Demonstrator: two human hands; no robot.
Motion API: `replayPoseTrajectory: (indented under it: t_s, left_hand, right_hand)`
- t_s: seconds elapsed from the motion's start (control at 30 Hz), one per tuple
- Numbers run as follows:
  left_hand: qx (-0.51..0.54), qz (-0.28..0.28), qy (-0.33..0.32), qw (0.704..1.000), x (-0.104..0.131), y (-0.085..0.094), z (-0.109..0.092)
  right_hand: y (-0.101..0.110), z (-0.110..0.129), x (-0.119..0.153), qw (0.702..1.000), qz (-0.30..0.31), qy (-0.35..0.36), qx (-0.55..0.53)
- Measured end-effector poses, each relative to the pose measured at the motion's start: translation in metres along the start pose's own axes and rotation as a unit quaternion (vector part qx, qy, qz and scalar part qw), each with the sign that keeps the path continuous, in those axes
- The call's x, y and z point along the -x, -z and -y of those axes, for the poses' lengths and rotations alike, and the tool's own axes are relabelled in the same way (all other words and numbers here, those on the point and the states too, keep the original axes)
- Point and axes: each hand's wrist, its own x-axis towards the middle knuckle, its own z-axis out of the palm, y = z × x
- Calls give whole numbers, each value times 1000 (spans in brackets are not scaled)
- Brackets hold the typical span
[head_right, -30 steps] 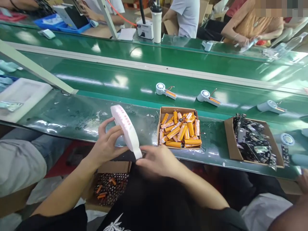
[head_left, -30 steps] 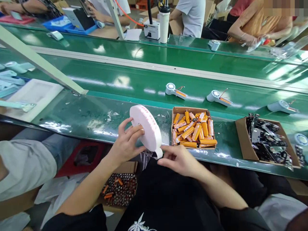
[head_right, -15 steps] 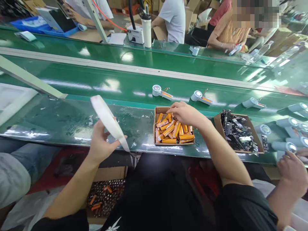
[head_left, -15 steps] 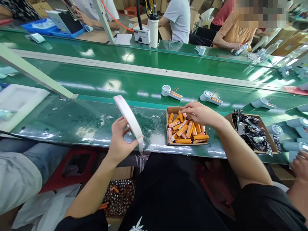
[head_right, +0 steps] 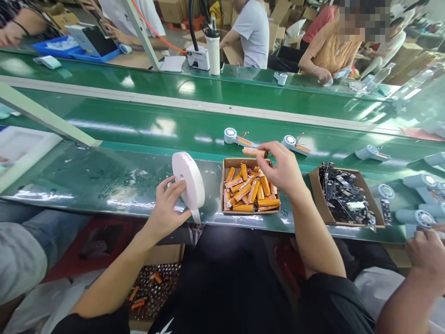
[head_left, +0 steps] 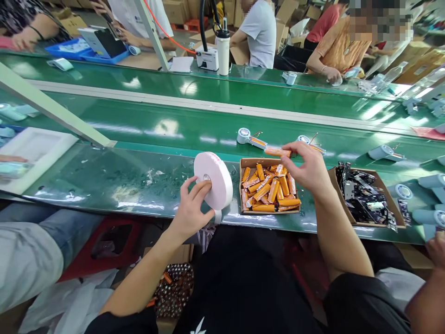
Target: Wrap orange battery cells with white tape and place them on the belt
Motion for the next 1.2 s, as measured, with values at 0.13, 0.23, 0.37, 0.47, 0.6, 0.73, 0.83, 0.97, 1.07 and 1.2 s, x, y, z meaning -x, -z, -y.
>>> replayPoseTrajectory:
  t_s: [0.13, 0.23, 0.37, 0.47, 0.6, 0.73, 0.83, 0.97, 1.07, 1.2]
  left_hand:
    - [-40, 4, -36, 999, -7, 2, -9]
    - [-63, 9, -47, 997, -11, 4, -17]
    - [-97, 21, -72, 992, -13, 4, -25]
    - [-112, 26, -77, 990, -15, 6, -28]
    - [-166, 21, -90, 982, -20, 10, -32]
    - [-207, 7, -108, 972, -24, 15, -36]
    - [-189, 9, -81, 978, -25, 16, -40]
    - [-180, 15, -72, 981, -26, 18, -42]
    - [-172, 26, -85, 981, -30, 20, -43]
    - [-173, -6, -37, 984, -32, 11, -52]
  right_hand:
    - [2, 15, 25, 972, -46, -32, -228]
    - [2, 30, 39, 940, -29, -57, -335]
    - [5, 43, 46, 955, 26, -54, -292]
    - [7, 47, 43, 983, 61, -7, -171]
    - [3, 49, 38, 986, 115, 22, -114]
    - [-15, 45, 46, 972, 114, -19, -205]
    - [-31, 39, 55, 926, 117, -84, -348]
    - [-29, 31, 54, 907, 150, -120, -375]
    - [-21, 28, 47, 891, 203, -134, -383]
    - [-47, 42, 50, 861, -4, -161, -482]
